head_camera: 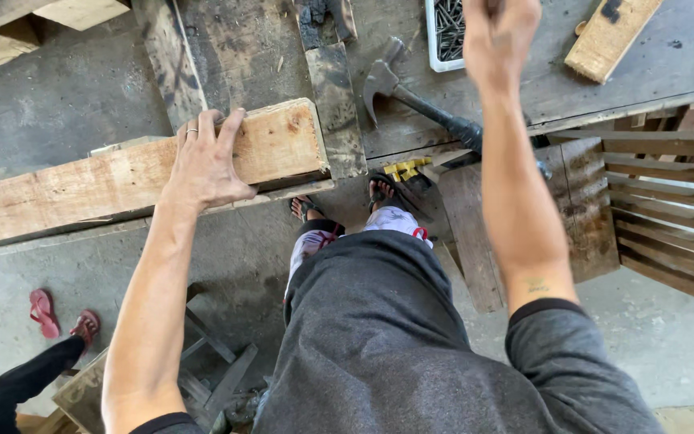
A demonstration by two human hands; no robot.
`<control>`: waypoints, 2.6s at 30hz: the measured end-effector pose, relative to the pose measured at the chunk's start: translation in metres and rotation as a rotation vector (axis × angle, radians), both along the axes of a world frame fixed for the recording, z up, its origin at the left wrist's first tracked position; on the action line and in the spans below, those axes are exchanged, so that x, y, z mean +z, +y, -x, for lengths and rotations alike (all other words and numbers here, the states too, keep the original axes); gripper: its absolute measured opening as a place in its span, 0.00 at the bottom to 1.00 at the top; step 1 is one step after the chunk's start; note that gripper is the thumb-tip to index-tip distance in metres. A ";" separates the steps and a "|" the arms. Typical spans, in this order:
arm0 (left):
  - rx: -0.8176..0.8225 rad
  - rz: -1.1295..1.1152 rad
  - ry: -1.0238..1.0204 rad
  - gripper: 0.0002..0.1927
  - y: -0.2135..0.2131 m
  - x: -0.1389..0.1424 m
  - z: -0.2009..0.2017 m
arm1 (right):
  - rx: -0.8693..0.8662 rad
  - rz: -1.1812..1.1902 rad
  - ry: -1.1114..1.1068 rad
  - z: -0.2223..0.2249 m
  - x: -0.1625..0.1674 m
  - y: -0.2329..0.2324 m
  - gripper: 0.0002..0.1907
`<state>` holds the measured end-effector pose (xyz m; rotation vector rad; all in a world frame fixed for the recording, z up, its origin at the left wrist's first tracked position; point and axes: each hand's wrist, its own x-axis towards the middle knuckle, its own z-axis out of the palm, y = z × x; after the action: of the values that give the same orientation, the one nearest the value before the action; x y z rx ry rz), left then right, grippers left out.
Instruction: The person hammers nails into small wooden blocks and then into longer planks, joining them together on a workbench. They repeatedly pick up nails, position the wood, and strike with a hammer, stacking the finished pieces at the end.
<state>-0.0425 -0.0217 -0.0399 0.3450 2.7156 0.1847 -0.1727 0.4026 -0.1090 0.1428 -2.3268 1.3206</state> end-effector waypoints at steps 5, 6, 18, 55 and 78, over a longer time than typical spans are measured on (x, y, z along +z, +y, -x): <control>0.000 -0.008 -0.009 0.67 -0.001 0.001 0.001 | 0.173 0.288 -0.096 -0.095 0.002 -0.026 0.07; 0.002 -0.010 -0.025 0.68 -0.002 0.001 0.002 | 0.139 0.258 -0.127 -0.105 -0.001 -0.030 0.11; 0.029 -0.061 -0.075 0.70 -0.010 -0.001 0.002 | 0.161 -0.472 -0.155 -0.114 -0.033 -0.021 0.12; -0.136 -0.102 0.085 0.67 -0.025 -0.015 -0.005 | 0.270 1.189 -0.997 -0.261 -0.027 -0.105 0.17; -0.298 -0.316 0.363 0.62 0.009 -0.041 -0.005 | 0.022 0.896 -0.800 -0.294 0.033 -0.036 0.13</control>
<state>-0.0378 -0.0123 -0.0810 0.9494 2.9365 0.5123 0.1213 0.3661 -0.0763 -0.7642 -1.9674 2.6233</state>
